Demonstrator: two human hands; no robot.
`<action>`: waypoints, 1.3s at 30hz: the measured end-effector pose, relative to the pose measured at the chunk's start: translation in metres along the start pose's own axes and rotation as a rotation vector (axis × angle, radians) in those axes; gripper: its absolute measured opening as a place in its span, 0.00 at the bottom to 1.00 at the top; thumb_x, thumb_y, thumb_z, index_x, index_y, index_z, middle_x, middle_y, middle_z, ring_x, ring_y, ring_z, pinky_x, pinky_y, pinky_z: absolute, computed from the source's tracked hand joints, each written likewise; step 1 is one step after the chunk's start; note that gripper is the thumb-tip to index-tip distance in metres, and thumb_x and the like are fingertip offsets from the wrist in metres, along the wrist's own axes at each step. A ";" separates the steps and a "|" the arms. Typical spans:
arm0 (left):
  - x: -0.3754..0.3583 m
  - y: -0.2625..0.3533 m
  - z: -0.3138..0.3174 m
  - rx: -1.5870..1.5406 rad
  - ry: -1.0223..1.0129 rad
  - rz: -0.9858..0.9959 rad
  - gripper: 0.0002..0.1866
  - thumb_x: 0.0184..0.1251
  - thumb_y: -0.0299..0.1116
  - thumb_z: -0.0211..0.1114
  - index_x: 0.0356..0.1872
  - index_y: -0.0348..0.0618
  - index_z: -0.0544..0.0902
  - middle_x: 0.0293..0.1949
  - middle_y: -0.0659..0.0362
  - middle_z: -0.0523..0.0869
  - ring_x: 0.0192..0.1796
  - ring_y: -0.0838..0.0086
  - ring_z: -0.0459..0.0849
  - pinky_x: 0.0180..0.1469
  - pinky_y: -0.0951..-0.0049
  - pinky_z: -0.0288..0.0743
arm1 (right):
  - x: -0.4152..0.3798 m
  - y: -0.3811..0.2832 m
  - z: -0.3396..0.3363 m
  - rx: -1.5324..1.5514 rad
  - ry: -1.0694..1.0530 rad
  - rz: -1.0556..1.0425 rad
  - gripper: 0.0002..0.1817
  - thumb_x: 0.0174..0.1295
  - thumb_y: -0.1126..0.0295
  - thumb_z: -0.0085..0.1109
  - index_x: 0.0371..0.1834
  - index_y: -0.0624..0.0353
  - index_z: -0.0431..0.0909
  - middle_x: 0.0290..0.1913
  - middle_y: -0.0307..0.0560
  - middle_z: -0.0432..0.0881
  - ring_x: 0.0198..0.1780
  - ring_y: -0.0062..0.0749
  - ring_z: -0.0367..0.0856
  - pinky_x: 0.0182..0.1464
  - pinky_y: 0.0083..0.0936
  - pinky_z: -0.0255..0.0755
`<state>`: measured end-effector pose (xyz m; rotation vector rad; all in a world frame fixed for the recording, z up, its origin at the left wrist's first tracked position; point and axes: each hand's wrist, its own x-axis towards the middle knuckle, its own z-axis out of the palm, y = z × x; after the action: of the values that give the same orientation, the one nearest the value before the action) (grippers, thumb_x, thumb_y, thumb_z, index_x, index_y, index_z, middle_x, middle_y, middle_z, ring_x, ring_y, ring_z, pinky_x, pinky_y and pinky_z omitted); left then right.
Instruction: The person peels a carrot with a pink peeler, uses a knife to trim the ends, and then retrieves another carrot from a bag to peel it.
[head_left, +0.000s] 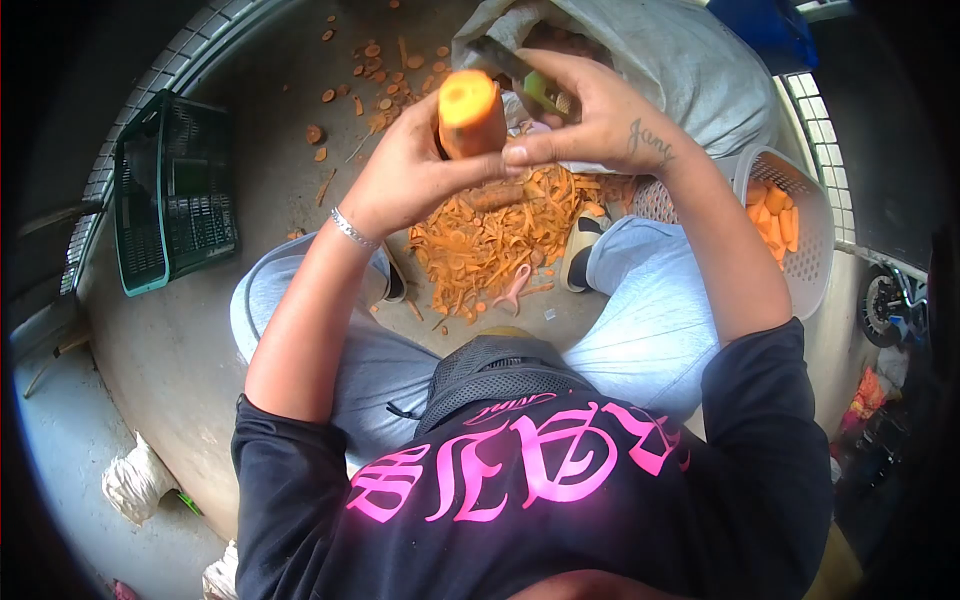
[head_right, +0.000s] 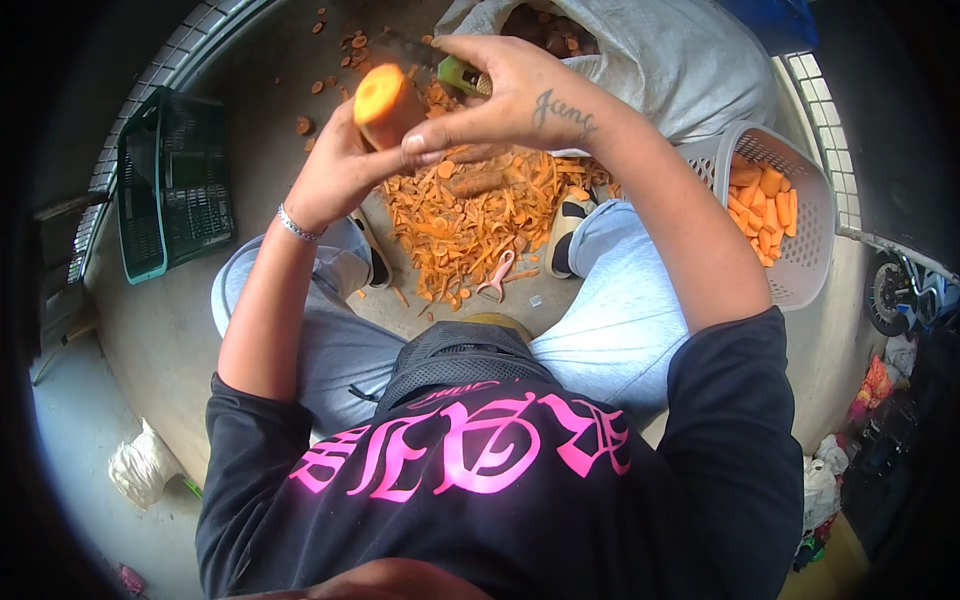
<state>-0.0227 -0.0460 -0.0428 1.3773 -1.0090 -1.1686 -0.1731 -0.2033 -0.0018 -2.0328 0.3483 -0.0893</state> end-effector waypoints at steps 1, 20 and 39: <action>0.001 0.003 0.000 0.003 0.046 -0.044 0.24 0.55 0.38 0.75 0.49 0.36 0.77 0.38 0.60 0.84 0.37 0.79 0.83 0.41 0.77 0.78 | 0.001 0.002 0.000 -0.002 0.032 0.024 0.50 0.39 0.42 0.77 0.59 0.70 0.72 0.49 0.56 0.81 0.50 0.38 0.80 0.52 0.30 0.74; 0.004 0.009 -0.026 -0.451 0.218 -0.201 0.27 0.66 0.50 0.64 0.52 0.35 0.75 0.44 0.53 0.84 0.45 0.70 0.85 0.52 0.69 0.79 | 0.013 0.025 0.025 0.147 0.139 0.066 0.41 0.40 0.43 0.78 0.50 0.65 0.77 0.40 0.45 0.83 0.44 0.27 0.82 0.50 0.25 0.76; -0.003 0.011 -0.004 -0.846 0.083 -0.214 0.26 0.72 0.54 0.52 0.60 0.47 0.73 0.55 0.57 0.81 0.57 0.68 0.80 0.61 0.59 0.71 | 0.008 0.005 0.026 -0.207 0.455 -0.370 0.33 0.43 0.46 0.76 0.42 0.65 0.82 0.28 0.48 0.82 0.30 0.29 0.83 0.35 0.23 0.75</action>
<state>-0.0189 -0.0443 -0.0312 0.8400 -0.2279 -1.4496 -0.1614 -0.1857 -0.0190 -2.2529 0.2646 -0.7804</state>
